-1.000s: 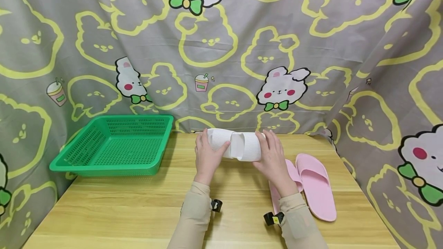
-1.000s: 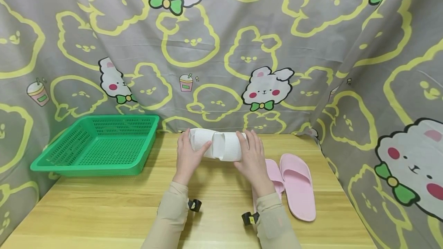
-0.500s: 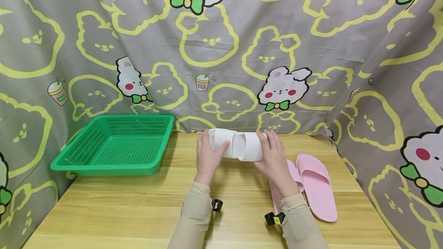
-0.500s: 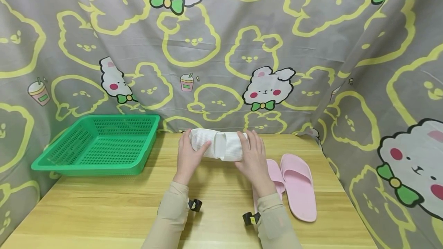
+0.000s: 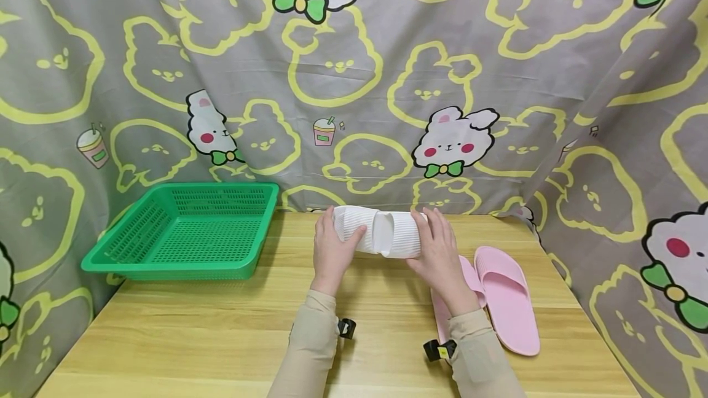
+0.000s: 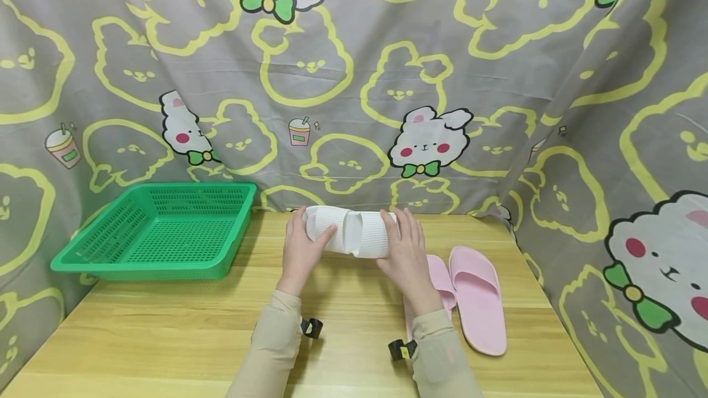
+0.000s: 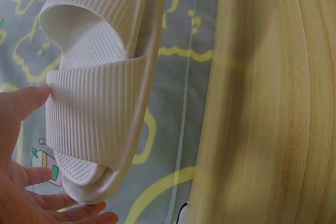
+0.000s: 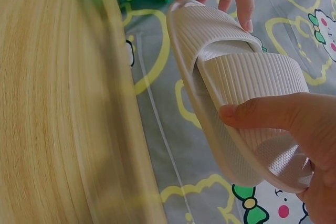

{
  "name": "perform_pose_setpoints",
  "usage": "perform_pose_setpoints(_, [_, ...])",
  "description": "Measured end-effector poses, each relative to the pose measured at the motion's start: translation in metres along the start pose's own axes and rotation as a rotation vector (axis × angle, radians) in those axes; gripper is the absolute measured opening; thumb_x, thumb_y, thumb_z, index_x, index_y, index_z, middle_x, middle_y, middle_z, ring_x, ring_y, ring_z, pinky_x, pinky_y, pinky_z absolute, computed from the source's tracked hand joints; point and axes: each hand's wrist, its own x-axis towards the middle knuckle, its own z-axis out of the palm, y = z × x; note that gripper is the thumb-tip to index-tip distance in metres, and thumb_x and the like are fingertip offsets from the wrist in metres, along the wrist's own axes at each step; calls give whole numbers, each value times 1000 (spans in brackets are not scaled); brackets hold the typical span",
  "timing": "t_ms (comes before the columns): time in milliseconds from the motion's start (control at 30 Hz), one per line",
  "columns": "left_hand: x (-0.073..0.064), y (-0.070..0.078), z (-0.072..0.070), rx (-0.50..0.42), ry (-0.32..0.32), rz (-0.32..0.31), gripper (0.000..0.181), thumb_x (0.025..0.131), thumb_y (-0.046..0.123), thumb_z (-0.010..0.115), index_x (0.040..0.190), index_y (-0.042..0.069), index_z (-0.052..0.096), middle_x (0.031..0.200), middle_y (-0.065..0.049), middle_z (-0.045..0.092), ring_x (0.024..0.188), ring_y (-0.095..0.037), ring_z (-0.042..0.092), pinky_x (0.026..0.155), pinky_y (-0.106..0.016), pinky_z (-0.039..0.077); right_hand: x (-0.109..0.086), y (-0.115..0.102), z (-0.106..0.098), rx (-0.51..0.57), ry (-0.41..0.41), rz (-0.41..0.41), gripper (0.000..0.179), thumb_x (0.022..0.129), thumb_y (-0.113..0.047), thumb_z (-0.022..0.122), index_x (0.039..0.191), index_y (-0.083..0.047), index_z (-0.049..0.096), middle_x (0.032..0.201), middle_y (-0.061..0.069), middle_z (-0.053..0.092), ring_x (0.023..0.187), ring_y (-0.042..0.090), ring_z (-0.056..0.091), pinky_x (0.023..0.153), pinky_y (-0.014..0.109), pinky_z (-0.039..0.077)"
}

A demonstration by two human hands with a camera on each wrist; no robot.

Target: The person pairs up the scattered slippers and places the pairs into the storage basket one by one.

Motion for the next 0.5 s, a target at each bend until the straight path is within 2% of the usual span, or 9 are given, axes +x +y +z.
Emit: perform_pose_setpoints(500, [0, 0, 2, -13, 8, 20, 84, 69, 58, 65, 136, 18, 34, 135, -9, 39, 119, -31, 45, 92, -47, 43, 0, 1, -2, 13, -5, 3, 102, 43, -15, 85, 133, -13, 38, 133, 16, 36, 129, 38, 28, 105, 52, 24])
